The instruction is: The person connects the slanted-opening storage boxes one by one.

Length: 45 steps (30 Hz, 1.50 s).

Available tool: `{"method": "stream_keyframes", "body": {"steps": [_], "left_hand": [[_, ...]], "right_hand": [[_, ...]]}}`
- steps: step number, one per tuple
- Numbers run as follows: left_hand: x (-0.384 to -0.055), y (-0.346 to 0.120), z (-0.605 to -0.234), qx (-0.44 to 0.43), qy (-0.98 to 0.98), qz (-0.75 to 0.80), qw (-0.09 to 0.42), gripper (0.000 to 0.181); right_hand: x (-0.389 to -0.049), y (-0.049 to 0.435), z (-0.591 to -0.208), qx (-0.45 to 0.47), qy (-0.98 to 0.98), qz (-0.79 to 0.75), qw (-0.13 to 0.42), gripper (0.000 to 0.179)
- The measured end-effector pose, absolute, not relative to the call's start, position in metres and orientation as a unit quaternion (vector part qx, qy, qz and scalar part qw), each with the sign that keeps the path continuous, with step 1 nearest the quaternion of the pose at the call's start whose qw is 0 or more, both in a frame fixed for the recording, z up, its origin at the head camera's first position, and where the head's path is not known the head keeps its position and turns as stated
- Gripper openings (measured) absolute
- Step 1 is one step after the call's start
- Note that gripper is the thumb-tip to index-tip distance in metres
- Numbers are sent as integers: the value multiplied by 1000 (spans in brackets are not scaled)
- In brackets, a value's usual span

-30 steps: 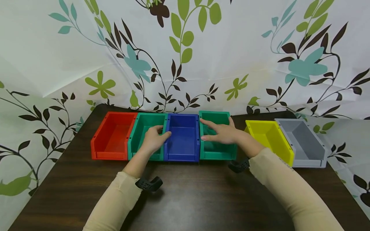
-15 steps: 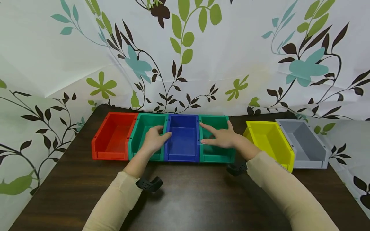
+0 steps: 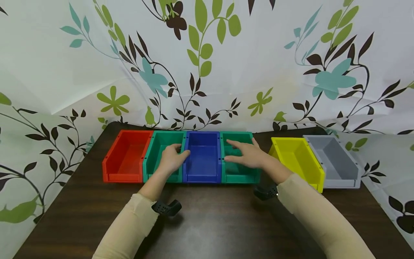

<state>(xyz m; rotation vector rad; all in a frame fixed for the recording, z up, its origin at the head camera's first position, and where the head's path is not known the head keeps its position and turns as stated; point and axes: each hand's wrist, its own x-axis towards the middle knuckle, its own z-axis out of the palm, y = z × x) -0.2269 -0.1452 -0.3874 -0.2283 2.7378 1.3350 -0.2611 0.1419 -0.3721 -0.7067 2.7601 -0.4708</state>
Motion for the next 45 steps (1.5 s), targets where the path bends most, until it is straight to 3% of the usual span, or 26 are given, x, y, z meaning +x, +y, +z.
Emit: {"method": "stream_keyframes", "body": {"steps": [10,31,40,45], "left_hand": [[-223,-153,-391,-76,898,432,5,56],[-209,-206,-382,-129,914,385,-7,56],[-205,-168,-376,-39,940,317,-124,56],[-204,-135,-368,19,938,320,-132,54]], "right_hand": [[-248,179,-361,-260,942,-205,52,69],[-221,291,-347,-93,981,-154,77,80],[-214,303,-341,-45,985,-143,82,85],[-212,307,-341,-16,985,-145,96,89]]}}
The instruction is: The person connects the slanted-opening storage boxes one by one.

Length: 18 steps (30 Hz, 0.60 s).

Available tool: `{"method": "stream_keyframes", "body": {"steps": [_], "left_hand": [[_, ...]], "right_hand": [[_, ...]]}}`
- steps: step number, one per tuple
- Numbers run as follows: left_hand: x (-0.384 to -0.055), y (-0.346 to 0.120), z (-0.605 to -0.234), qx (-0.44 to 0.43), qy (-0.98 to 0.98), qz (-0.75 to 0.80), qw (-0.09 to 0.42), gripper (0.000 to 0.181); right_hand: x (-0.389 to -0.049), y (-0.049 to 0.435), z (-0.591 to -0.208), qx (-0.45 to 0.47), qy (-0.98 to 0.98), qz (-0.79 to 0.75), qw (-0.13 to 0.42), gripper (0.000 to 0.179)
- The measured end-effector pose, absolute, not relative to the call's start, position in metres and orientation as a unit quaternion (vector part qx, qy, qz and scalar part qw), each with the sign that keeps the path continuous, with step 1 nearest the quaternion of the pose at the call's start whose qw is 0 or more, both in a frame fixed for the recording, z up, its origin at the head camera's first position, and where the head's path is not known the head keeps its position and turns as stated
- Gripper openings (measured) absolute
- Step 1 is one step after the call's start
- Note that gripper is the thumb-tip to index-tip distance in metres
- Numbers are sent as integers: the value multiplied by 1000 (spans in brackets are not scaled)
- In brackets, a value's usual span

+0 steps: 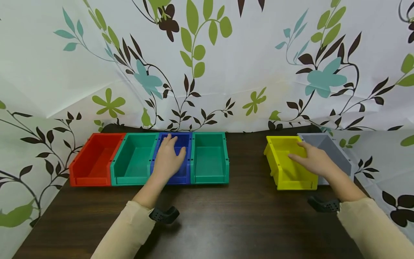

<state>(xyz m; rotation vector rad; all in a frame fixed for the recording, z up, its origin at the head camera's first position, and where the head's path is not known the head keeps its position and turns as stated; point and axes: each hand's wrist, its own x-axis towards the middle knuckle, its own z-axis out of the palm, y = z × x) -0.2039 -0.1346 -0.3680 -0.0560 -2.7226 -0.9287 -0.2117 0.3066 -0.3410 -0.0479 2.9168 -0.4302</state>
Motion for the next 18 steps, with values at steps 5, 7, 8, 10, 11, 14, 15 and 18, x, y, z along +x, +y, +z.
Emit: {"method": "stream_keyframes", "body": {"steps": [5,7,8,10,11,14,15,18], "left_hand": [[-211,-114,-374,-15,-936,-347,58,62],[-215,-110,-379,1,-935,-355,28,64],[-216,-108,-381,7,-933,-359,19,63],[-218,-106,-385,16,-929,-370,10,62],[-219,-106,-386,18,-926,-377,8,61],[-219,-106,-387,19,-921,-388,12,59],[-219,-106,-387,21,-919,-393,11,59],[-217,-106,-386,28,-914,-405,5,58]], "right_hand": [[-211,303,-345,-16,984,-151,96,92],[-212,299,-347,-15,983,-153,99,93],[-212,296,-347,-13,983,-155,103,93],[-211,290,-347,-16,982,-155,104,92],[-211,287,-347,-19,982,-154,105,91],[-212,279,-347,-22,983,-152,105,89],[-212,276,-347,-22,984,-146,104,88],[-212,269,-347,-18,985,-141,97,82]]}}
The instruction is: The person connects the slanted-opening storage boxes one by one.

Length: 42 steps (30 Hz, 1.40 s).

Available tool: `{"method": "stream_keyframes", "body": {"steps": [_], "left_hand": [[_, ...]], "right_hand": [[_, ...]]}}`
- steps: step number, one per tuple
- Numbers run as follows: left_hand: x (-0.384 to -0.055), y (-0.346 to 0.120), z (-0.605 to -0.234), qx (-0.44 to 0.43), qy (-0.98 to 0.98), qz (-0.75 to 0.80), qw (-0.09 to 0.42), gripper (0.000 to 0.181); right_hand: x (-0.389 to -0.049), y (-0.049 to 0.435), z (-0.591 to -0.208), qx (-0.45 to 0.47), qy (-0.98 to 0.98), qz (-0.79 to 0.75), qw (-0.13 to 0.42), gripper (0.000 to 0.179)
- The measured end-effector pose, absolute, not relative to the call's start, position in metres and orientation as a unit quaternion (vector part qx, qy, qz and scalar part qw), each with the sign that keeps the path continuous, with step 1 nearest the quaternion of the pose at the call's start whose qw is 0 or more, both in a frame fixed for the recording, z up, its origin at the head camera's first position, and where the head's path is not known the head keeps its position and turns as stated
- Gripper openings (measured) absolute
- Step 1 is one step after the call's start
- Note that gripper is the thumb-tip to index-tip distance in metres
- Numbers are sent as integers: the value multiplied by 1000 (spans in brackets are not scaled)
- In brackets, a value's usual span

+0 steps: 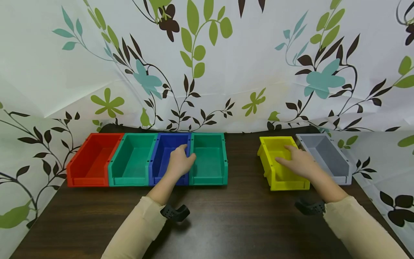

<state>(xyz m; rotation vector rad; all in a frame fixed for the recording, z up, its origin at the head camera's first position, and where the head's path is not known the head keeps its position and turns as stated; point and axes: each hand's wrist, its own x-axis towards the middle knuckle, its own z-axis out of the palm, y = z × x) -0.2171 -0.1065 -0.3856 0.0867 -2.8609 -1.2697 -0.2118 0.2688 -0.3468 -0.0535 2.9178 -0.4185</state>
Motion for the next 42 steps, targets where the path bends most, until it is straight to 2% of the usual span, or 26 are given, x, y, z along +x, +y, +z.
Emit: {"method": "stream_keyframes", "body": {"steps": [4,7,11,14,18,26,32,42], "left_hand": [[-214,-108,-383,38,-906,-421,-3,57],[-213,-109,-383,35,-908,-416,5,56],[-213,-110,-383,28,-909,-416,12,55],[-212,-112,-384,28,-903,-428,10,56],[-212,-114,-385,30,-896,-442,5,56],[-211,-116,-388,27,-898,-439,6,56],[-211,-119,-389,29,-898,-438,12,56],[-211,-119,-390,29,-898,-438,15,55]], "right_hand": [[-215,263,-348,-17,985,-160,65,69],[-217,266,-349,-2,983,-176,53,67],[-220,275,-353,22,981,-176,77,67],[-221,281,-358,30,977,-186,95,60],[-222,282,-362,39,970,-221,96,54],[-223,273,-364,31,948,-309,66,52],[-229,253,-357,33,914,-396,80,55],[-234,225,-349,24,891,-446,88,52]]}}
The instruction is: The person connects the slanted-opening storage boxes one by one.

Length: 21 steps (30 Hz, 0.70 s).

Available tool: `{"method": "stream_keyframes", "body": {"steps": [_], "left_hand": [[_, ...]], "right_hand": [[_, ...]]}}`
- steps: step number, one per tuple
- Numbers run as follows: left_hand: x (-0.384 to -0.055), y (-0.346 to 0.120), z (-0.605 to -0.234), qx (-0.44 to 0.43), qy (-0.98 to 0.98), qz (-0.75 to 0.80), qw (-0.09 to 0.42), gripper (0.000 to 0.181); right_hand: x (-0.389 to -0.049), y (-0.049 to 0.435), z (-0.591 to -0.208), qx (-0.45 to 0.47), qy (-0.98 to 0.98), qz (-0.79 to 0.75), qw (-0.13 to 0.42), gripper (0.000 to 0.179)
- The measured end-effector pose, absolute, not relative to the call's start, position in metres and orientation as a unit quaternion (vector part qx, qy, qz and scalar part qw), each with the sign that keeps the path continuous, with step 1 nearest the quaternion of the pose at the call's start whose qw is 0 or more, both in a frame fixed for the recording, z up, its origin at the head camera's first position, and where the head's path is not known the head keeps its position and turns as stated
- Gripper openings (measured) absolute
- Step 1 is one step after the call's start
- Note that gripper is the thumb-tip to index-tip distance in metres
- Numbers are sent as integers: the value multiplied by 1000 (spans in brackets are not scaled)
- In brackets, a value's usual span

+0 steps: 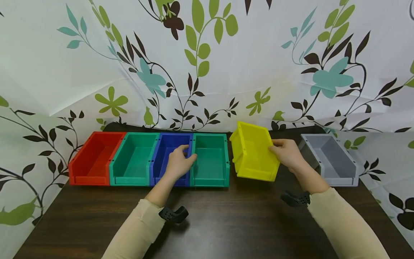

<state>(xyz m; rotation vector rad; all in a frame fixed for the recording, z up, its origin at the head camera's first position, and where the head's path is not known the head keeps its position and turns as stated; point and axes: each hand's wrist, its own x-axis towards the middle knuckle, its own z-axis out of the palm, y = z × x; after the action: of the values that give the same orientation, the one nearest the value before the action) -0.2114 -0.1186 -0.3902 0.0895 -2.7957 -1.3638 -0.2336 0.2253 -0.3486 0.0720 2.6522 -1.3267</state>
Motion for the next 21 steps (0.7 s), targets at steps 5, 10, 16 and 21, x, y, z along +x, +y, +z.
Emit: {"method": "stream_keyframes", "body": {"steps": [5,10,16,21], "left_hand": [[-212,-119,-391,25,-897,-441,16,56],[-212,-119,-392,24,-896,-443,18,55],[-213,-120,-393,22,-896,-442,19,55],[-213,-120,-393,23,-897,-442,22,55]], "right_hand": [[-235,220,-350,21,892,-443,86,51],[-236,219,-352,21,893,-441,93,51],[-235,218,-352,28,893,-439,100,52],[-234,217,-351,35,894,-434,104,52]]}}
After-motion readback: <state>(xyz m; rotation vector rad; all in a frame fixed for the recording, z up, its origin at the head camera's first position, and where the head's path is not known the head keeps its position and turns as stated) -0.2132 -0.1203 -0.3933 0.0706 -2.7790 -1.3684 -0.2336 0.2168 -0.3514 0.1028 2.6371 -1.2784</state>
